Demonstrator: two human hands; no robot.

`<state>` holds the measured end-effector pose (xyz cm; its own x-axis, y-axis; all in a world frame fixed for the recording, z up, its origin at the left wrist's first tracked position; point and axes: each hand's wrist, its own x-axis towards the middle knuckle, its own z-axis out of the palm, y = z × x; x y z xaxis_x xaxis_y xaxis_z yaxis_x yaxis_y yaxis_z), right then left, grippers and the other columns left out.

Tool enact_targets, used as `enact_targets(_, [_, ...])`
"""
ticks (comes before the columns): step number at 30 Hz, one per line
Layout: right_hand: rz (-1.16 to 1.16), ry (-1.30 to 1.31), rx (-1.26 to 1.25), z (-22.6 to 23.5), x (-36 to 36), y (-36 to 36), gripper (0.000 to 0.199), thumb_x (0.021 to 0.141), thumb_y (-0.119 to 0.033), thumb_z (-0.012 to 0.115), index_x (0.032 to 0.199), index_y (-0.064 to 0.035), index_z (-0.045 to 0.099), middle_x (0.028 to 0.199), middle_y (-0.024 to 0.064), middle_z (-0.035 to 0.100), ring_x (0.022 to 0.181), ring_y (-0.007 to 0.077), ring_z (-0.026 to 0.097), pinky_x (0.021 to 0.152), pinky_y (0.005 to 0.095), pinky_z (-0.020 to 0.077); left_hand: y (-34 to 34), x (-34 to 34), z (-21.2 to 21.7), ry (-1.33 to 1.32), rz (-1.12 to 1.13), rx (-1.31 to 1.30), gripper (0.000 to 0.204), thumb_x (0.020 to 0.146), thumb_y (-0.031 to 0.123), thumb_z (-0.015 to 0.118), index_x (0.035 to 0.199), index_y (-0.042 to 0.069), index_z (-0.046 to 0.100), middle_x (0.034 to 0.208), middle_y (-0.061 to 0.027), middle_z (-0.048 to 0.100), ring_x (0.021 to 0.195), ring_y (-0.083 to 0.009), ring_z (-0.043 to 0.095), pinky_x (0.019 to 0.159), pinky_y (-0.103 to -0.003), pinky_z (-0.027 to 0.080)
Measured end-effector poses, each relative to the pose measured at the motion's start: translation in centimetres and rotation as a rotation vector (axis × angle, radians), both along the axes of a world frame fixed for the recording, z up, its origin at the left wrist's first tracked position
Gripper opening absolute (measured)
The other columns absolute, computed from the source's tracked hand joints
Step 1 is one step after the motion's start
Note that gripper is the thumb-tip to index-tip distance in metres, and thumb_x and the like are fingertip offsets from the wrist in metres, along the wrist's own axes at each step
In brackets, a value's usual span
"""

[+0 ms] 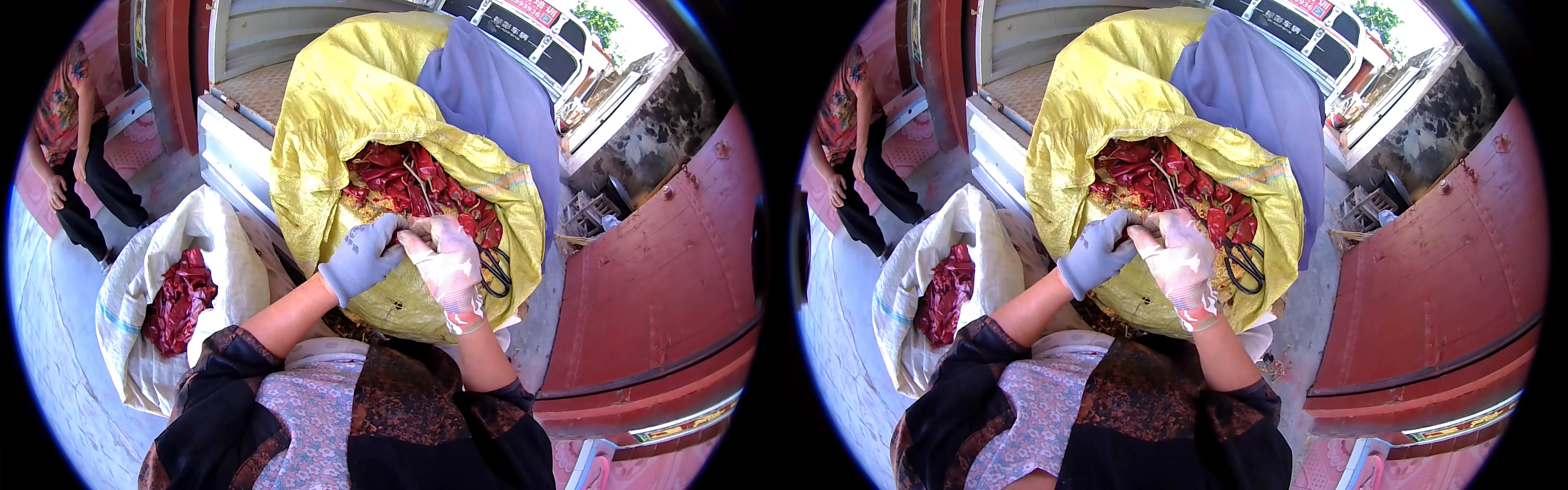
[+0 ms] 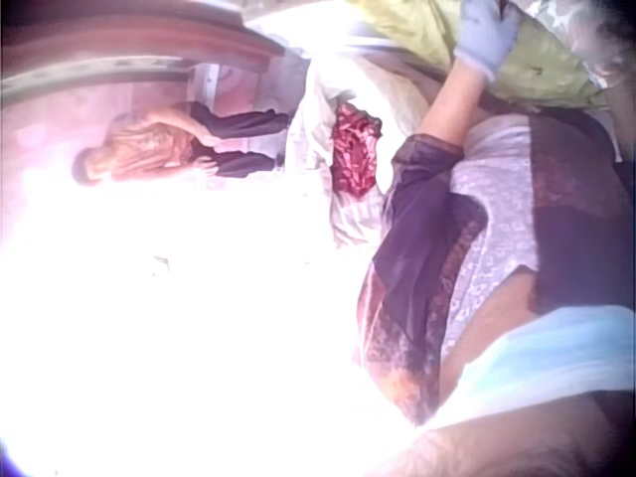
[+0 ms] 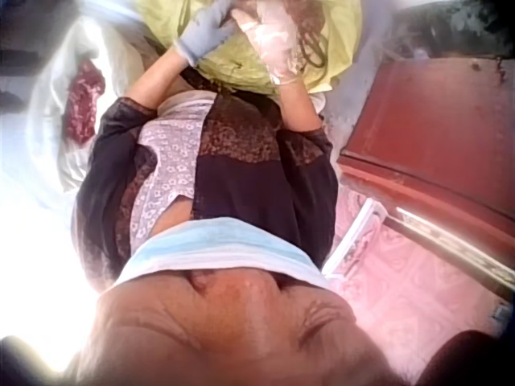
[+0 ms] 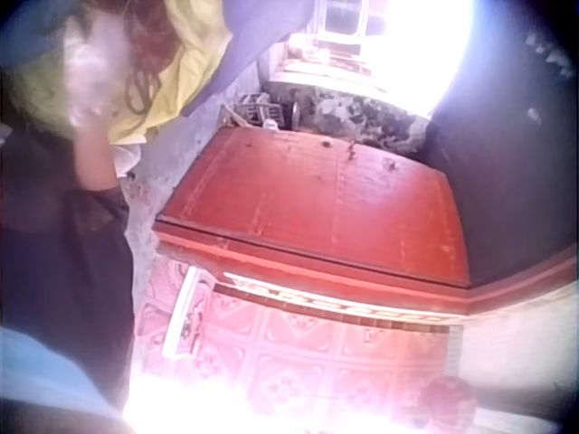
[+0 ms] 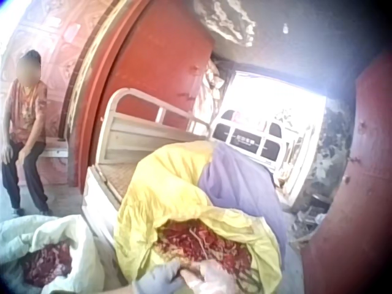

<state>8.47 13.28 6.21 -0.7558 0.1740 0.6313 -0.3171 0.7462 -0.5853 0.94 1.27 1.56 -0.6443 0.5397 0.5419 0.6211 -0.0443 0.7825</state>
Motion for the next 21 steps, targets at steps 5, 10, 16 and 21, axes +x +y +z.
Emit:
enact_targets(5, [-0.114, 0.053, 0.195, -1.5, -0.6, 0.3, 0.010, 0.078, -0.012, 0.068, 0.080, -0.0057, 0.059, 0.076, 0.0120, 0.059, 0.066, 0.0284, 0.060, 0.058, 0.0360, 0.0472, -0.3, 0.5, 0.4, -0.111, -0.001, -0.024, 0.017, 0.082, 0.012, 0.058, 0.094, 0.001, 0.054, 0.073, -0.0193, 0.059, 0.065, -0.0311, 0.059, 0.061, -0.036, 0.046])
enact_targets(10, [-0.249, -0.069, 0.412, -2.9, -0.8, 4.1, 0.010, 0.078, -0.014, 0.065, 0.082, -0.0074, 0.059, 0.079, 0.0135, 0.060, 0.069, 0.0309, 0.061, 0.061, 0.0399, 0.0490, -1.1, 0.9, 0.6, -0.231, -0.026, -0.005, 0.014, 0.083, 0.011, 0.059, 0.092, 0.001, 0.055, 0.064, -0.0053, 0.053, 0.053, -0.0098, 0.045, 0.050, -0.026, 0.039])
enact_targets(16, [-0.552, -0.495, 0.420, -1.3, 0.3, 10.2, 0.043, 0.077, -0.031, 0.066, 0.111, -0.0054, 0.057, 0.103, 0.0156, 0.062, 0.093, 0.0323, 0.061, 0.081, 0.0403, 0.0478, -1.1, 1.4, 0.4, -0.850, -0.333, 0.135, 0.015, 0.085, 0.013, 0.057, 0.097, 0.004, 0.051, 0.064, 0.0020, 0.047, 0.043, -0.0035, 0.038, 0.039, -0.019, 0.028])
enact_targets(21, [-0.575, -0.514, 0.485, -3.1, -0.4, 11.4, 0.043, 0.077, -0.031, 0.066, 0.110, -0.0051, 0.058, 0.103, 0.0142, 0.063, 0.093, 0.0327, 0.061, 0.079, 0.0403, 0.0483, -0.7, 1.2, 0.0, -1.068, -0.503, 0.285, 0.015, 0.089, 0.018, 0.056, 0.092, 0.007, 0.045, 0.062, 0.0000, 0.047, 0.042, -0.0060, 0.036, 0.039, -0.021, 0.028])
